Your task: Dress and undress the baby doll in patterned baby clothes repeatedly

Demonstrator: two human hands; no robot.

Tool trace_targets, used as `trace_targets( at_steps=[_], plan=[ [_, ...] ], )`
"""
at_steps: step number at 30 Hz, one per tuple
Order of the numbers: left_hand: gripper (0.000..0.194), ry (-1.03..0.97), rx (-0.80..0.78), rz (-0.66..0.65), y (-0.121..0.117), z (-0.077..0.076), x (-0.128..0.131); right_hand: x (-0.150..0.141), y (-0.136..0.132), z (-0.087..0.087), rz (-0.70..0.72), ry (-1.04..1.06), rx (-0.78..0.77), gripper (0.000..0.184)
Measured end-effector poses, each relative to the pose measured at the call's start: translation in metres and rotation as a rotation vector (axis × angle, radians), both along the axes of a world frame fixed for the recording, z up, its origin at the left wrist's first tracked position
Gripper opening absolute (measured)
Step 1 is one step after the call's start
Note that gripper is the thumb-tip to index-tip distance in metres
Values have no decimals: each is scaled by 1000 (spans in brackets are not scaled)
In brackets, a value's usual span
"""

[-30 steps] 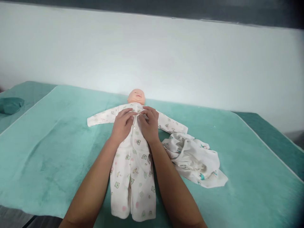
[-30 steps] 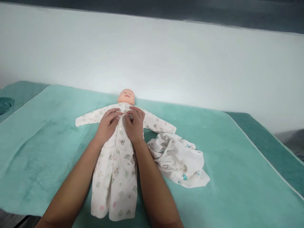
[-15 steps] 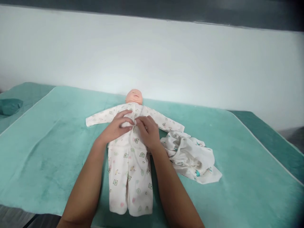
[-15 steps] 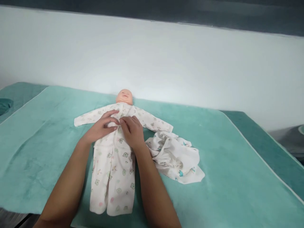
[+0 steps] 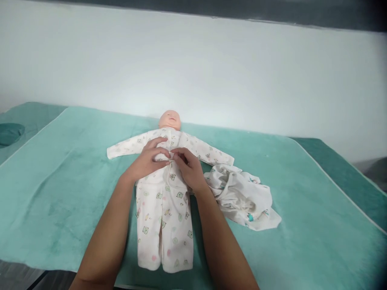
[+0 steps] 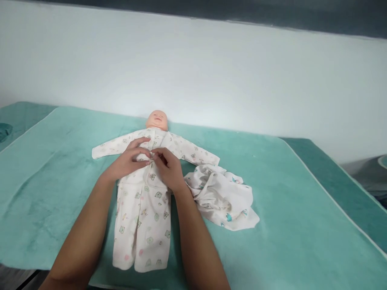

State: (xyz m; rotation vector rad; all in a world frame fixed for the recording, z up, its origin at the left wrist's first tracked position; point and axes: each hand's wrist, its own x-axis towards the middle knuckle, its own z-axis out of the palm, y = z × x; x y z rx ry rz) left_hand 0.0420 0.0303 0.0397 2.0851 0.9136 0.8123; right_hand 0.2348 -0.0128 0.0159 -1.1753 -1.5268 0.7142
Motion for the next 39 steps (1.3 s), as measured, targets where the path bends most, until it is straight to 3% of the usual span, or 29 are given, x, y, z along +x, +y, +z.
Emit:
trace_targets(
  at_steps=[9, 13, 19, 25, 32, 39],
  plan=[
    [8, 81, 72, 54, -5, 1, 8, -4, 0, 2, -59, 124, -93, 30],
    [9, 72, 46, 47, -4, 3, 7, -6, 1, -2, -122, 137, -38, 21],
    [17, 25, 25, -3, 0, -2, 3, -7, 0, -3, -139, 58, 99, 19],
    [12, 38, 128, 27, 0, -4, 5, -7, 0, -4, -97, -72, 180, 33],
    [13, 55, 132, 36, 0, -3, 6, -10, -3, 1, -135, -281, 208, 34],
    [10, 48, 165, 82, -4, 0, 9, -5, 0, -4, -57, -104, 152, 28]
  ],
)
